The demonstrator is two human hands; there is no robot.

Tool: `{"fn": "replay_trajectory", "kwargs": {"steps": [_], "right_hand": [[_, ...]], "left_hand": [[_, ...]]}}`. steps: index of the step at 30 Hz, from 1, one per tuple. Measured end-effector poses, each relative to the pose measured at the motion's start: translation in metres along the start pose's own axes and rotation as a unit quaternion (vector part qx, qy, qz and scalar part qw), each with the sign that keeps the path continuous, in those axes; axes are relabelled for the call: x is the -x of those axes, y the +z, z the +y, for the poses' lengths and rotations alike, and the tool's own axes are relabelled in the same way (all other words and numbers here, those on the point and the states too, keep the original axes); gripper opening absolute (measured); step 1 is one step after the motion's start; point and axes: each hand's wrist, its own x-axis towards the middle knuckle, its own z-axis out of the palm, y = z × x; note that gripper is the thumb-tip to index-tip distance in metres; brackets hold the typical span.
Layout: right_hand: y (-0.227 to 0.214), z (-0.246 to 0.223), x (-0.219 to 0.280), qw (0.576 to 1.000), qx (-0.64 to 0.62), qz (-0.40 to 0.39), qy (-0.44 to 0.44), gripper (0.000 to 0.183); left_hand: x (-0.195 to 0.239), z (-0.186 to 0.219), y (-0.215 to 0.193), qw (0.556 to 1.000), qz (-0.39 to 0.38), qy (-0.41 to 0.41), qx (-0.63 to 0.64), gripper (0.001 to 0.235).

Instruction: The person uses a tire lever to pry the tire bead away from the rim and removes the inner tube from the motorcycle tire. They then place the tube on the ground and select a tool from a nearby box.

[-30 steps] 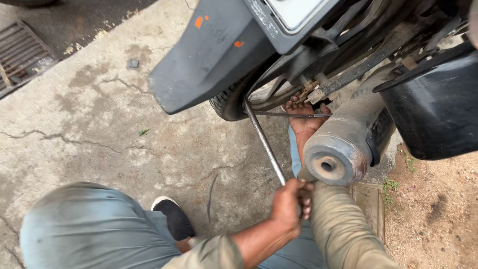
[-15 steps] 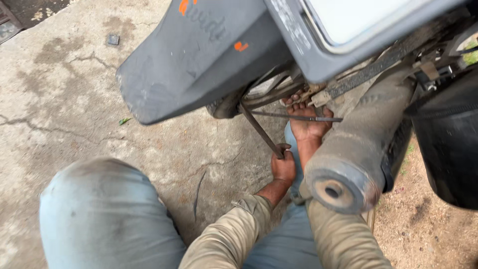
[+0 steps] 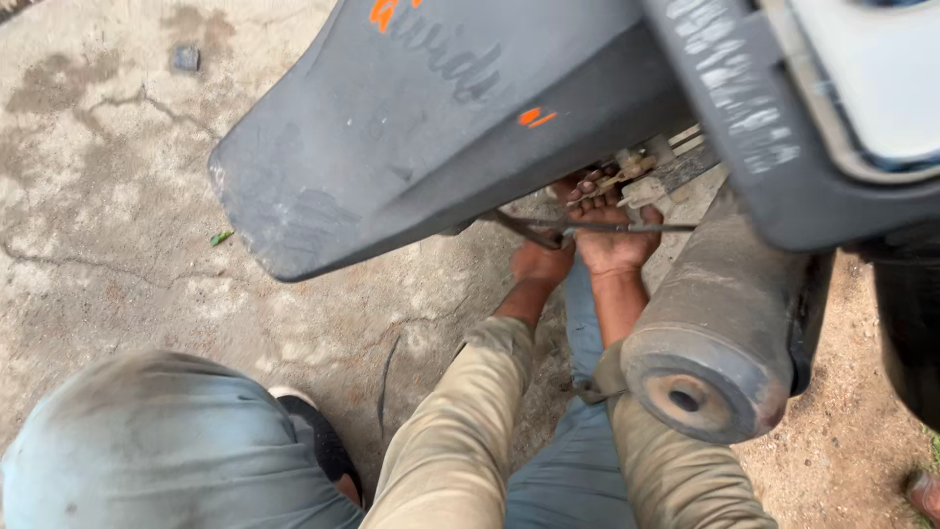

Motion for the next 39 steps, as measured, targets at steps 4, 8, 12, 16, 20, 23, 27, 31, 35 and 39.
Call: {"fn": "replay_trajectory", "kwargs": {"steps": [4, 8, 12, 16, 20, 23, 27, 31, 35, 39], "right_hand": [[-0.001, 0.003, -0.001, 0.998, -0.007, -0.045, 0.041, 0.068], [-0.001, -0.004, -0.003, 1.0, -0.008, -0.019, 0.022, 0.07], [0.0, 0.0, 0.003, 1.0, -0.011, 0.014, 0.02, 0.068], [0.019, 0.001, -0.011, 0.996, 0.078, -0.031, 0.012, 0.053], [-0.007, -0.012, -0.012, 0.997, 0.065, 0.029, 0.013, 0.051], [-0.018, -0.014, -0.017, 0.999, 0.047, 0.011, 0.005, 0.048], [-0.001, 0.0, -0.033, 0.997, 0.062, -0.018, 0.031, 0.047], [0.005, -0.012, -0.009, 0.992, -0.007, 0.118, 0.033, 0.066], [0.001, -0.012, -0.002, 0.997, 0.047, 0.052, 0.032, 0.053], [0.006, -0.007, -0.017, 0.991, 0.099, -0.068, 0.055, 0.052]], "left_hand": [[0.004, -0.012, -0.027, 0.997, -0.014, -0.076, -0.02, 0.053], [-0.013, -0.041, -0.032, 0.992, -0.016, -0.071, -0.1, 0.058], [-0.016, -0.051, 0.011, 0.992, -0.013, -0.124, -0.02, 0.058], [-0.009, -0.047, 0.023, 0.97, -0.046, 0.207, -0.123, 0.064], [-0.027, -0.101, -0.016, 0.977, -0.053, 0.044, -0.201, 0.058], [-0.045, -0.105, 0.007, 0.955, -0.066, 0.081, -0.278, 0.048], [-0.067, -0.084, 0.066, 0.966, 0.07, 0.151, -0.198, 0.032], [-0.056, -0.131, 0.024, 0.957, 0.035, 0.088, -0.274, 0.038], [-0.034, -0.146, -0.02, 0.975, 0.084, -0.129, -0.163, 0.049], [-0.006, -0.072, 0.054, 0.993, -0.023, -0.014, -0.115, 0.048]]}}
